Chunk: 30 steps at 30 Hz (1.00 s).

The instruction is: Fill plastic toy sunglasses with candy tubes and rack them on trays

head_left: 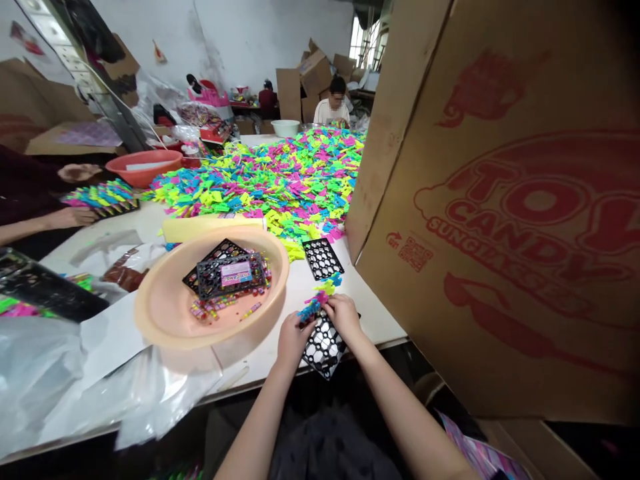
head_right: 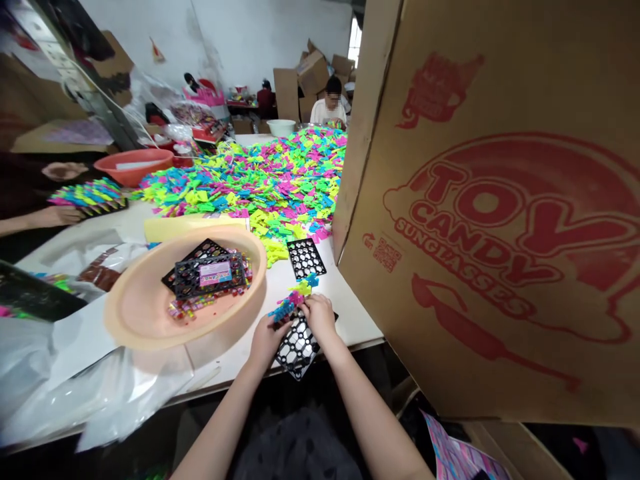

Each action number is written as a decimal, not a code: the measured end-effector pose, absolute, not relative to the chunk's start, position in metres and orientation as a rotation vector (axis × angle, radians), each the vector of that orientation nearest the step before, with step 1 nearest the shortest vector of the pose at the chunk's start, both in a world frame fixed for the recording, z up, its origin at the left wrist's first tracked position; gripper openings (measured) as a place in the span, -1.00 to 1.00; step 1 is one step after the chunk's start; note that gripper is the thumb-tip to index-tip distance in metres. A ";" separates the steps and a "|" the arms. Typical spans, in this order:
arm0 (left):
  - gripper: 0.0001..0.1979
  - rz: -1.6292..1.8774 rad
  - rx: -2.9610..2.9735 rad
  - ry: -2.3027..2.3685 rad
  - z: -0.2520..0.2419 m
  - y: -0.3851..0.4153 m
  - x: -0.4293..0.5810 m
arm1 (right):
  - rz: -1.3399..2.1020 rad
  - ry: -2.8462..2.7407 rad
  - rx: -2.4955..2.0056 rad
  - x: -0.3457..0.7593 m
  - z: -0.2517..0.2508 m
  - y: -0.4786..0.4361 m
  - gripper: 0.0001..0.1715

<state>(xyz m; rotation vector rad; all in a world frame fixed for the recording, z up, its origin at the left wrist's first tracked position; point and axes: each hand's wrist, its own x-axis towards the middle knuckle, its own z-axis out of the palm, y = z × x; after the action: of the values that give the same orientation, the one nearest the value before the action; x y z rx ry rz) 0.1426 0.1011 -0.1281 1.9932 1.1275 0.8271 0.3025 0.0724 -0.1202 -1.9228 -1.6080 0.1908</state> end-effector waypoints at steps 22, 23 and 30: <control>-0.90 0.762 1.940 1.030 -0.122 0.116 0.138 | 0.285 -1.585 -1.926 0.289 -0.097 0.034 -0.71; -0.91 0.765 1.928 1.028 -0.121 0.116 0.137 | 0.346 -1.604 -1.915 0.291 -0.084 0.024 -0.69; -0.63 0.895 1.833 1.214 -0.118 0.075 0.110 | 0.297 -1.775 -1.825 0.333 0.034 0.092 -0.65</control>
<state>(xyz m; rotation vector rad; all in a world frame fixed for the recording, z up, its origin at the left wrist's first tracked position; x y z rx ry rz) 0.1097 0.0752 -0.1179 1.8328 1.2143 0.8953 0.3329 0.0917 0.0337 -1.8252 -1.7754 0.2972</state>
